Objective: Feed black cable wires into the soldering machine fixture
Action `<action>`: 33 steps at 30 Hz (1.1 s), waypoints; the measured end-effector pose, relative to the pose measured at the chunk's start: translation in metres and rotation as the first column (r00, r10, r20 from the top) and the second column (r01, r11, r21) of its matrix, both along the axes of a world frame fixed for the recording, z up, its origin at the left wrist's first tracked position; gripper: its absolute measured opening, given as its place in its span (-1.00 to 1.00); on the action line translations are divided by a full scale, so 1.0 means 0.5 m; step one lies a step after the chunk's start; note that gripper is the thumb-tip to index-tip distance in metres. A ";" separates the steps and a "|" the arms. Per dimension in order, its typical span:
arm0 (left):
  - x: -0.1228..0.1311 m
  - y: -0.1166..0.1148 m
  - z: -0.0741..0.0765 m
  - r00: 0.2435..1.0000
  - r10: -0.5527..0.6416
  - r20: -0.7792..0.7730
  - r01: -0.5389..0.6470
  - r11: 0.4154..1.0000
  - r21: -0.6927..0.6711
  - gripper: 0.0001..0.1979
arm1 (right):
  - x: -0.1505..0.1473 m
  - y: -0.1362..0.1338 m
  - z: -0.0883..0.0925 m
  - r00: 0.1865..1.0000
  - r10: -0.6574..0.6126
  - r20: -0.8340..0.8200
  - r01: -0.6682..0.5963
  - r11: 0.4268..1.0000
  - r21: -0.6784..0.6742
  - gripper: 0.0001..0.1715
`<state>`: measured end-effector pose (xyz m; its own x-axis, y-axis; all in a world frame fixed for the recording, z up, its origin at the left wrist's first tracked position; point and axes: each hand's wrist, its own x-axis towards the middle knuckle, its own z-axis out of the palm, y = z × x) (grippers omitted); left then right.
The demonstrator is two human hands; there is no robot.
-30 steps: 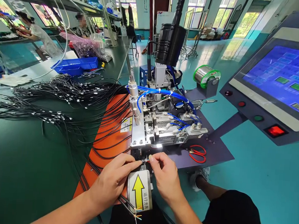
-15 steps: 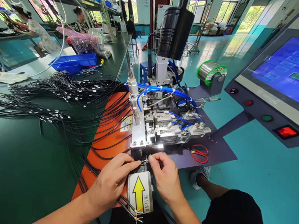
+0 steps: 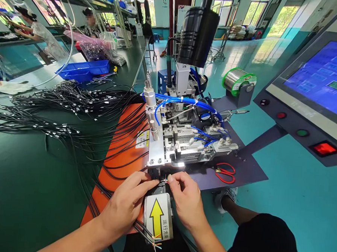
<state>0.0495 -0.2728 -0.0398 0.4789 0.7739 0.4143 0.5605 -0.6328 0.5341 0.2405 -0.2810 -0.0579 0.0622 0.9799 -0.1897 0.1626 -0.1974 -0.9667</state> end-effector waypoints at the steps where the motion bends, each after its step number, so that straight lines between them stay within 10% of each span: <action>1: 0.001 0.000 0.001 1.000 0.002 -0.004 -0.002 1.000 -0.001 -0.71 | -0.001 0.000 0.000 1.000 -0.001 0.002 0.001 1.000 -0.003 -0.58; 33: 0.007 -0.005 0.005 0.986 0.045 -0.162 -0.049 0.999 -0.020 -0.77 | -0.005 0.000 -0.021 0.996 -0.006 -0.090 0.003 0.999 -0.032 -0.53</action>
